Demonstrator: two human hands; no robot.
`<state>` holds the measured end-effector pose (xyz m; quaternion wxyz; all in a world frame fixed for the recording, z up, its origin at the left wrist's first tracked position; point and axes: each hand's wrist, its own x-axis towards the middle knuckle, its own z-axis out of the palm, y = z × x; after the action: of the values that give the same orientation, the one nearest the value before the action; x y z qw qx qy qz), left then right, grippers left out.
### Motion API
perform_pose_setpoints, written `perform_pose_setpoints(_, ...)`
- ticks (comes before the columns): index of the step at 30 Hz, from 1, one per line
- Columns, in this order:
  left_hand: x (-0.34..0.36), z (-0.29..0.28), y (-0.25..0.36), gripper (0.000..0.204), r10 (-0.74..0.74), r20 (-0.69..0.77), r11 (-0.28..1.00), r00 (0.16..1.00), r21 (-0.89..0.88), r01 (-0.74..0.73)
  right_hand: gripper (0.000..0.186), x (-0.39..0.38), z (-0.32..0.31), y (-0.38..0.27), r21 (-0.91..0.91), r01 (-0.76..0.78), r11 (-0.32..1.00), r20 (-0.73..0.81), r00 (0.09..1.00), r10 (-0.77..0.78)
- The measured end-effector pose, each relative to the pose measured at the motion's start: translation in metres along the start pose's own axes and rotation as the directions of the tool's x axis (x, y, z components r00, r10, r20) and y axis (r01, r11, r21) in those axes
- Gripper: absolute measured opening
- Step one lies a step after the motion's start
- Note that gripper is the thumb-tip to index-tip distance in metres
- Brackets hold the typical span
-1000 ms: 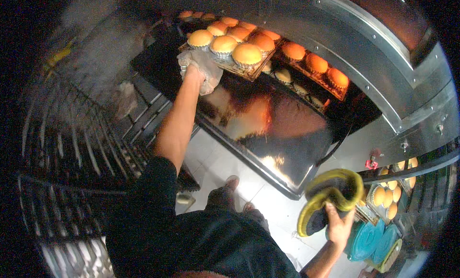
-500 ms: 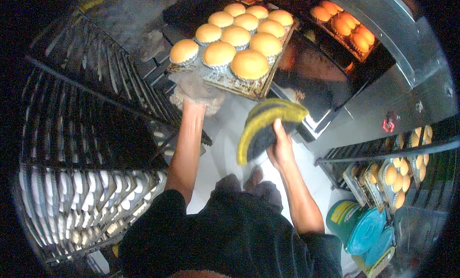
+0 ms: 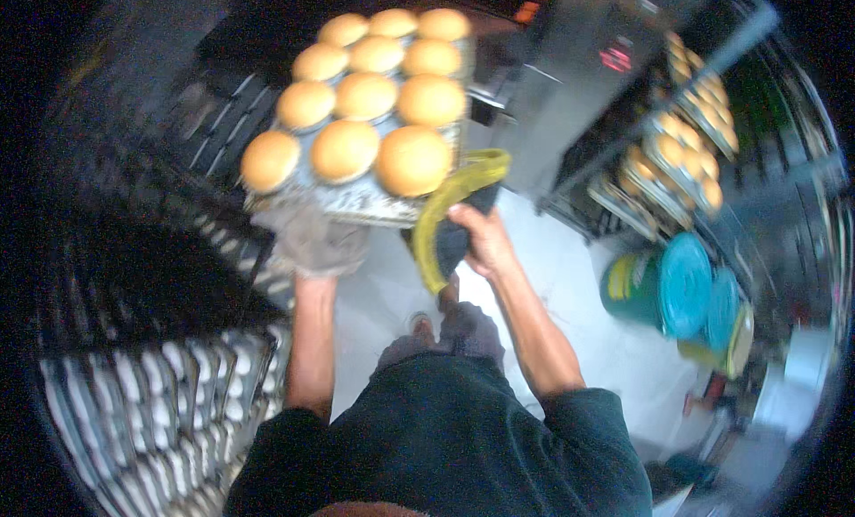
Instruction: The person removes metal trays of buns from an industrial oven using a protective cloth and glove, places them on a storage rack, wipes empty trays with a cloth, and applies a liquid to empty trays using a brush.
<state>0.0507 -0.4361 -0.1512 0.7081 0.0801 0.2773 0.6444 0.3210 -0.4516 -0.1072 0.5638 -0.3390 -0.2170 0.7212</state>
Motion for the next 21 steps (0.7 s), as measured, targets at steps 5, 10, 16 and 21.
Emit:
perform_pose_setpoints(5, -0.083, -0.017, -0.024, 0.023, -0.048, -0.052, 0.997, 0.997, 0.049, 0.051, 0.045, -0.097, -0.009, -0.015, -0.026, 0.016, 1.000, -0.081, 0.997, -0.018)
perform_pose_setpoints(10, -0.162, -0.023, -0.091, 0.022, -0.028, -0.158, 0.998, 0.987, 0.043, 0.035, 0.052, -0.206, -0.045, -0.037, -0.028, 0.020, 0.999, -0.273, 0.962, -0.027)
perform_pose_setpoints(16, -0.198, 0.034, -0.169, 0.018, 0.073, 0.501, 0.192, 0.862, 0.841, -0.505, 0.049, -0.306, -0.119, -0.070, -0.053, 0.185, 0.981, -0.348, 0.918, -0.192)
perform_pose_setpoints(21, -0.208, 0.129, -0.269, 0.020, -0.111, 0.729, 0.052, 0.676, 0.683, -0.728, 0.048, -0.361, -0.207, -0.120, -0.179, 0.306, 0.935, -0.509, 0.784, -0.355)
